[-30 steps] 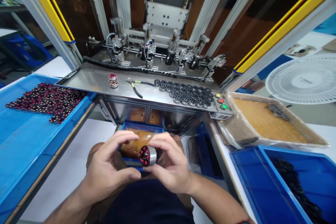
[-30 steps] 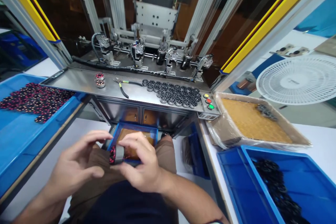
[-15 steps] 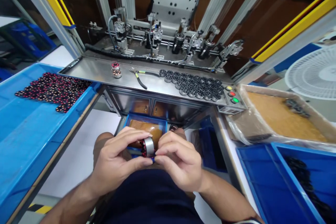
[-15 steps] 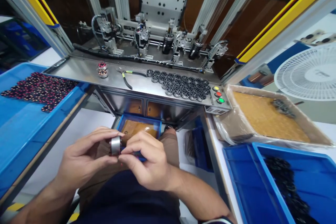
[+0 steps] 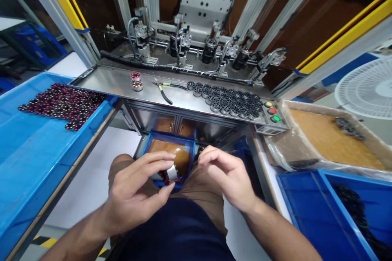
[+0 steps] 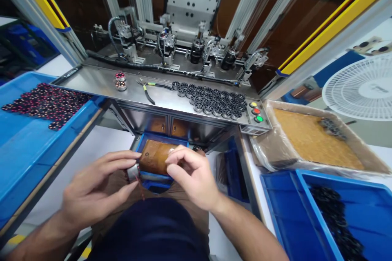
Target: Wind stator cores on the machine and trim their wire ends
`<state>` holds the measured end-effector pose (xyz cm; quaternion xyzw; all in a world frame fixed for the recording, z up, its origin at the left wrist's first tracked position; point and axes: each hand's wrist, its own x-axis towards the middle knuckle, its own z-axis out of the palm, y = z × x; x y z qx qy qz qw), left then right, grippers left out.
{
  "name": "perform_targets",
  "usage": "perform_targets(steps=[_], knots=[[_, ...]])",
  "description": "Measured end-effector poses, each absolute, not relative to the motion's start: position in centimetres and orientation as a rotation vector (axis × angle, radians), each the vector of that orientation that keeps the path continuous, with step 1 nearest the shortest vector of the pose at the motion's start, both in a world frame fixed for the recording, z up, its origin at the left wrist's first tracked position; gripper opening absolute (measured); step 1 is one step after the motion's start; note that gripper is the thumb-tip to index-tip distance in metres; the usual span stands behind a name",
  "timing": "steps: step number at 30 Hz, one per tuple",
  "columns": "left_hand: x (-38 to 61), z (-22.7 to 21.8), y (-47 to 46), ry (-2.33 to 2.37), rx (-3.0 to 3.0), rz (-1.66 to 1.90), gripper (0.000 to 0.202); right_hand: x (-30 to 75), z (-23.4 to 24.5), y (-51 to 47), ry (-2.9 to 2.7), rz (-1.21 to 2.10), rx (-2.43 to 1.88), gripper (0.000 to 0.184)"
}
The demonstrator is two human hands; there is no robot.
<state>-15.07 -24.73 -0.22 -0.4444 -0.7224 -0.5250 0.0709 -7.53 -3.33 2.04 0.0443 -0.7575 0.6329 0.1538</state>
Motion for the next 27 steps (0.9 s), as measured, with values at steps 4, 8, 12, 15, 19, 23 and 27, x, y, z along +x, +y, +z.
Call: perform_targets(steps=[4,8,12,15,19,23,27], knots=[[-15.2,0.5,-24.8,-2.132,-1.504,-1.308,0.063,-7.7,4.1,-3.1,-2.406,1.578,0.456,0.026],[-15.3,0.8,-25.1,-2.117,-1.626,-1.302,0.071,-8.6,5.9,-3.6,-2.562,1.285,0.700,0.009],[-15.6,0.9,-26.3,-2.159,-1.737,-1.347,0.065,-9.3,6.8,-2.9,-2.572,0.749,1.029,0.017],[-15.9,0.8,-27.7,-2.212,-1.729,-1.459,0.054,-10.2,7.1,-2.2,-2.584,0.514,1.221,0.023],[-16.2,-0.2,-29.0,-2.244,-1.433,-1.679,0.047,-14.5,7.0,-1.4,-2.594,0.749,1.114,0.012],[-16.2,-1.2,-28.4,-2.116,-0.901,-2.057,0.039,-23.3,5.4,-1.5,-2.763,0.520,0.460,0.035],[-15.9,-1.3,-27.5,-2.018,-0.566,-2.293,0.036,-30.8,2.3,-2.2,-2.879,0.419,0.149,0.071]])
